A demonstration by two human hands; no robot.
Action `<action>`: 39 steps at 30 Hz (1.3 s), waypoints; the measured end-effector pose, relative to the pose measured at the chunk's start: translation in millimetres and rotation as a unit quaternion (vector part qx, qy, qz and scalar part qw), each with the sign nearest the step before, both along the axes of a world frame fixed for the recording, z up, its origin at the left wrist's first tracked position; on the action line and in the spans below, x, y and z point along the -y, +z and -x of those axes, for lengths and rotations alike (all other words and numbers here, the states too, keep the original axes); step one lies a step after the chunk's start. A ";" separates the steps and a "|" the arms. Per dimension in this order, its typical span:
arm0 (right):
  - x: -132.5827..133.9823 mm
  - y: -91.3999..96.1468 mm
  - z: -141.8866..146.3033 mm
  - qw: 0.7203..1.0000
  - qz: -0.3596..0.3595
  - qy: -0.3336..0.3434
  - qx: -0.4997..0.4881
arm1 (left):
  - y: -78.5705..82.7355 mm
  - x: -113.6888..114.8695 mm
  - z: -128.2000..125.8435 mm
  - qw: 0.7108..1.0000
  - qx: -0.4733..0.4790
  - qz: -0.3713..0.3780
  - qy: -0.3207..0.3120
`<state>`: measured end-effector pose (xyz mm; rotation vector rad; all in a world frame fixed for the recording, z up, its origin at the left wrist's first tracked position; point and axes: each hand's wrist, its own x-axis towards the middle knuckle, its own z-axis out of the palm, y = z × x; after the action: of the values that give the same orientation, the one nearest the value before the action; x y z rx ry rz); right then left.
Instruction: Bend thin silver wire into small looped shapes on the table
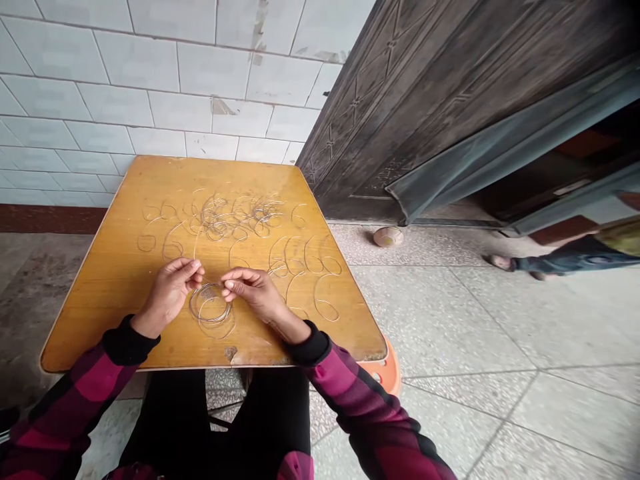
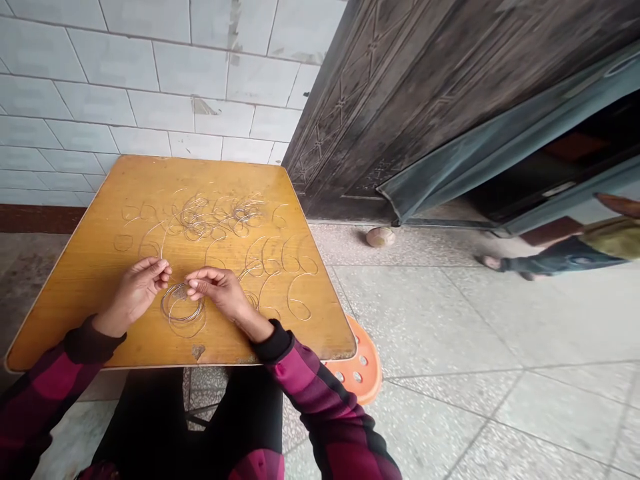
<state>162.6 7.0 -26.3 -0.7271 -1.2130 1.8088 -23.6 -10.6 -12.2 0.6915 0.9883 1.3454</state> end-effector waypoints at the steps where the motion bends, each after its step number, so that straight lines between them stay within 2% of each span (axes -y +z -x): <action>1: 0.5 -0.4 1.3 1.000 0.002 -0.014 -0.005 | -0.2 0.5 -1.0 1.000 0.000 0.000 -0.002; 8: -1.7 2.9 3.0 0.992 0.073 -0.063 -0.075 | 2.6 2.0 -3.1 1.000 0.015 0.002 -0.017; 11: -2.2 2.7 4.6 0.989 0.097 -0.072 -0.085 | 2.5 2.2 -3.1 0.999 0.005 -0.007 -0.043; 15: -4.7 1.3 6.0 0.988 0.090 -0.098 -0.082 | 1.3 3.1 -5.0 0.997 -0.027 -0.015 -0.073; 22: -3.9 7.5 5.7 0.993 -0.039 -0.106 0.023 | -4.3 3.9 -6.6 0.991 -0.114 -0.063 -0.034; 27: -4.1 12.7 7.2 0.977 -0.150 -0.100 0.116 | -7.8 3.3 -4.8 0.985 -0.148 -0.086 0.001; 29: -6.4 16.5 7.1 0.958 -0.216 -0.099 0.162 | -7.5 3.3 -5.0 0.984 -0.154 -0.087 0.000; 33: -11.0 25.7 7.1 0.900 -0.347 -0.089 0.247 | -5.5 3.9 -6.4 0.984 -0.153 -0.086 -0.005; 39: -11.7 27.4 8.6 0.841 -0.427 -0.079 0.322 | -4.7 4.6 -5.3 0.985 -0.156 -0.073 -0.010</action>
<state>154.0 18.8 1.1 -0.8655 -2.1069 0.7014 -18.3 -15.2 -16.9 1.0439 1.1335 1.3254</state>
